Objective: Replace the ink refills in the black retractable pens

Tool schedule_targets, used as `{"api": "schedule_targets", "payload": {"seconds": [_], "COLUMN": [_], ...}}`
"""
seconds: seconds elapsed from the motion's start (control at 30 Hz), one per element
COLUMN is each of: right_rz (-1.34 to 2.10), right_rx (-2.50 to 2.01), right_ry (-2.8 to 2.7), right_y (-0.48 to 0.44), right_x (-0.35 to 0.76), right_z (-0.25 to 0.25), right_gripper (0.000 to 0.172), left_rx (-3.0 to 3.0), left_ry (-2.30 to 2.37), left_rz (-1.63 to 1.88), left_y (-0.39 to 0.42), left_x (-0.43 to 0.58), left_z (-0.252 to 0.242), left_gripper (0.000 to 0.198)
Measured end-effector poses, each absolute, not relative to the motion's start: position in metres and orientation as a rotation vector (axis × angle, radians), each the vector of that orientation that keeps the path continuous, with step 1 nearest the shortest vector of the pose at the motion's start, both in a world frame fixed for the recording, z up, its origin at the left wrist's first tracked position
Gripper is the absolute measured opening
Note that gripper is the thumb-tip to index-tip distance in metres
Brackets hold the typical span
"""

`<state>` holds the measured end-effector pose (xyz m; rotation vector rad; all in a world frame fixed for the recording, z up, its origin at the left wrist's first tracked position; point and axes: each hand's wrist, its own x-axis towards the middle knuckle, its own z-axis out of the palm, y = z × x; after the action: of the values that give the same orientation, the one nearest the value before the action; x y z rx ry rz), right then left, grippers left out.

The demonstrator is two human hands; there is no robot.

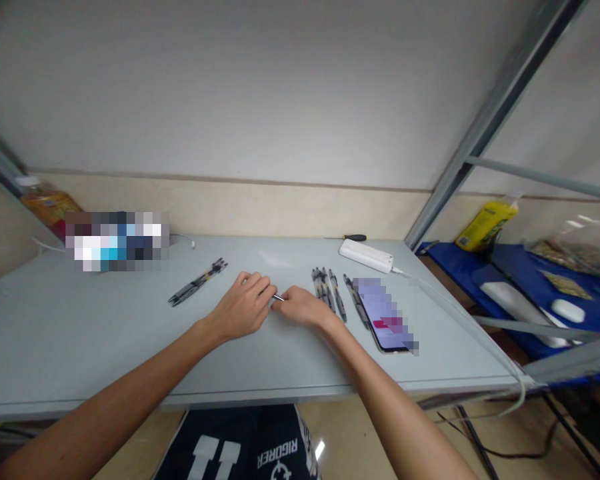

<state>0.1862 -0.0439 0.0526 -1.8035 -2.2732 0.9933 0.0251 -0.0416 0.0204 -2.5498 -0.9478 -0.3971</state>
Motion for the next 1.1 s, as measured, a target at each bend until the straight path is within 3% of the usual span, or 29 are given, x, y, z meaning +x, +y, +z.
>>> {"api": "schedule_targets", "payload": {"seconds": [0.1,0.5,0.97,1.1], "right_rz": [0.945,0.150,0.021,0.129], "right_rx": [-1.823,-1.897,-1.929,-1.937], "right_ry": [-2.341,-2.519,-2.420,-2.376], "right_y": [-0.046,-0.063,-0.065,-0.062], "right_x": [0.180,0.154,0.145,0.146], "right_z": [0.055,0.038,0.039,0.034], "right_gripper": [0.034,0.035,0.032,0.036], "left_rx": [-2.506,-2.506,-2.526,-2.510], "left_ry": [-1.079,-1.623,-1.711,-1.579], "left_rz": [-0.367,-0.046,-0.088,-0.204], "left_y": [-0.042,-0.044,-0.042,-0.042], "left_x": [0.030,0.028,0.031,0.029], "left_z": [0.015,0.019,0.016,0.015], "left_gripper": [0.012,0.023,0.025,0.020]}}
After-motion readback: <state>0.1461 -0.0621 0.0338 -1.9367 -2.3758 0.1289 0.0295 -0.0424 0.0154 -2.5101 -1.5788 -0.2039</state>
